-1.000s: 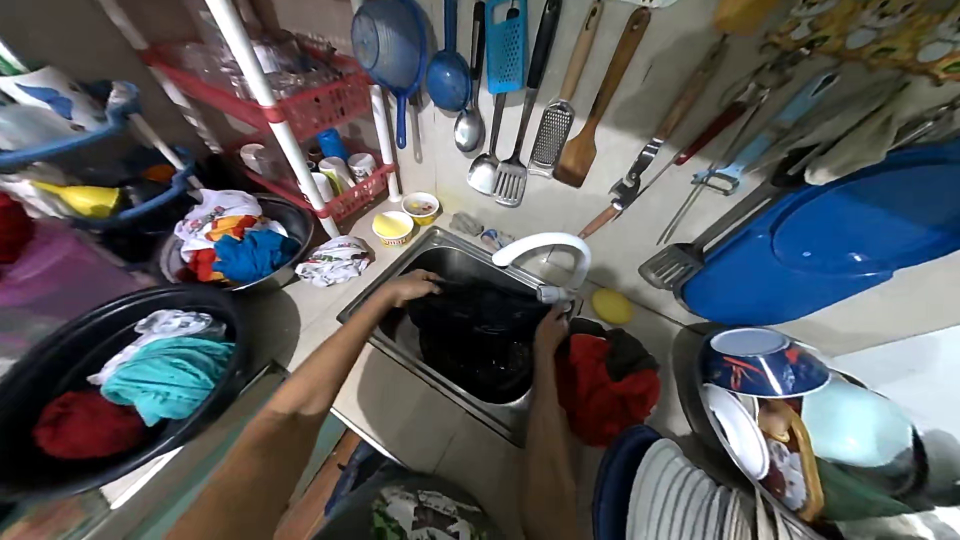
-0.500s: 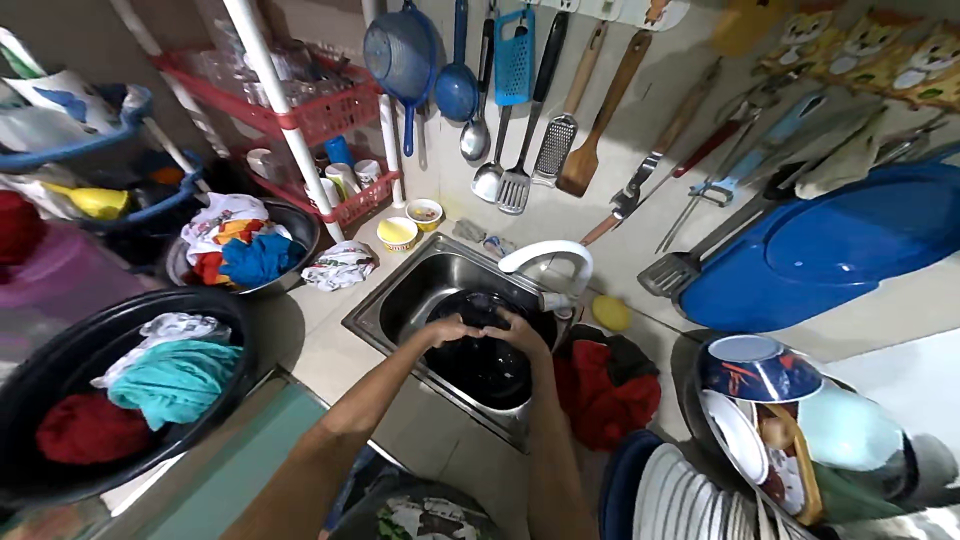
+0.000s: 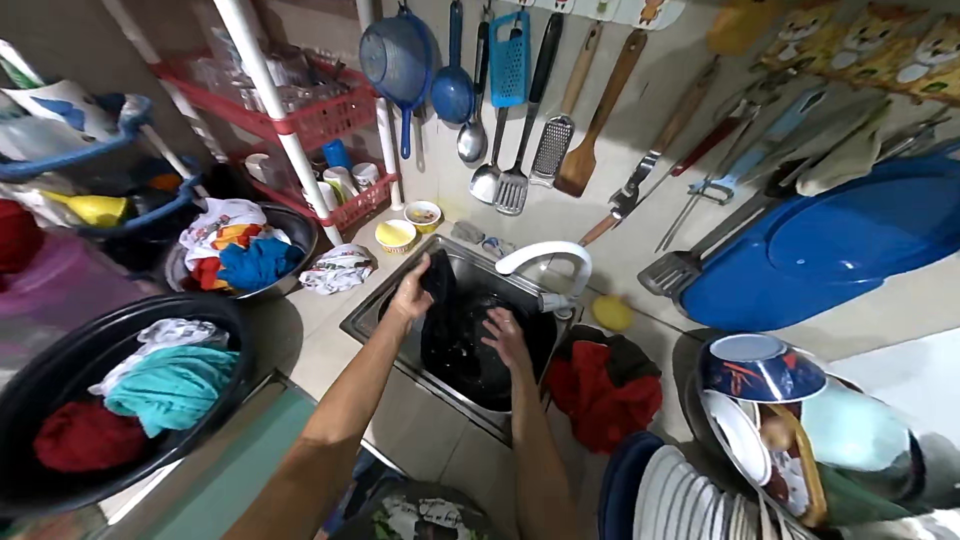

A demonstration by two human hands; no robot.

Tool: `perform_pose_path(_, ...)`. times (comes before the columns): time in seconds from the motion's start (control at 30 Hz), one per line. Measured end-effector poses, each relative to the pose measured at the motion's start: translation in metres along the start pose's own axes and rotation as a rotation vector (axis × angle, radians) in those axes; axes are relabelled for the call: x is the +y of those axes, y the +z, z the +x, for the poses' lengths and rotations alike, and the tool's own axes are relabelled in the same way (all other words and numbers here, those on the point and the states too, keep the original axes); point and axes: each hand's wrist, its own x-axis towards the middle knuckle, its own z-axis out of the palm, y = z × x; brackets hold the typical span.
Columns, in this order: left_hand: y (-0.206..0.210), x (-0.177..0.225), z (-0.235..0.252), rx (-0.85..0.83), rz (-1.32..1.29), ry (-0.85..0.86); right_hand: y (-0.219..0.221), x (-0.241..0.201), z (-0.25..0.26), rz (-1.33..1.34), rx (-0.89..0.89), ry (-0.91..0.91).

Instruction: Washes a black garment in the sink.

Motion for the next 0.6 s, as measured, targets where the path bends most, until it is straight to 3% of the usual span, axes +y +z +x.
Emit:
perform_pose_path(0.1,0.017,-0.016,-0.009,0.013,0.149,-0.145,0.034,0.004,-0.002,-0.327,-0.172,-0.044)
perform_pose_path(0.2,0.022,-0.002,-0.013,-0.048,0.175,-0.073,0.038,0.016,-0.001,-0.561,-0.137,-0.100)
perform_pose_path(0.3,0.012,0.022,-0.008,-0.094,0.162,0.030,0.013,-0.005,-0.003,-0.384,0.031,-0.175)
perform_pose_path(0.4,0.009,0.028,-0.015,0.052,0.070,0.025,0.008,-0.024,-0.003,0.026,0.098,-0.310)
perform_pose_path(0.5,0.007,-0.004,-0.010,0.150,0.136,-0.107,0.033,-0.028,0.007,0.289,0.105,-0.441)
perform_pose_path(0.6,0.021,-0.053,-0.012,0.230,0.271,-0.238,0.090,-0.042,-0.011,0.157,0.146,-0.490)
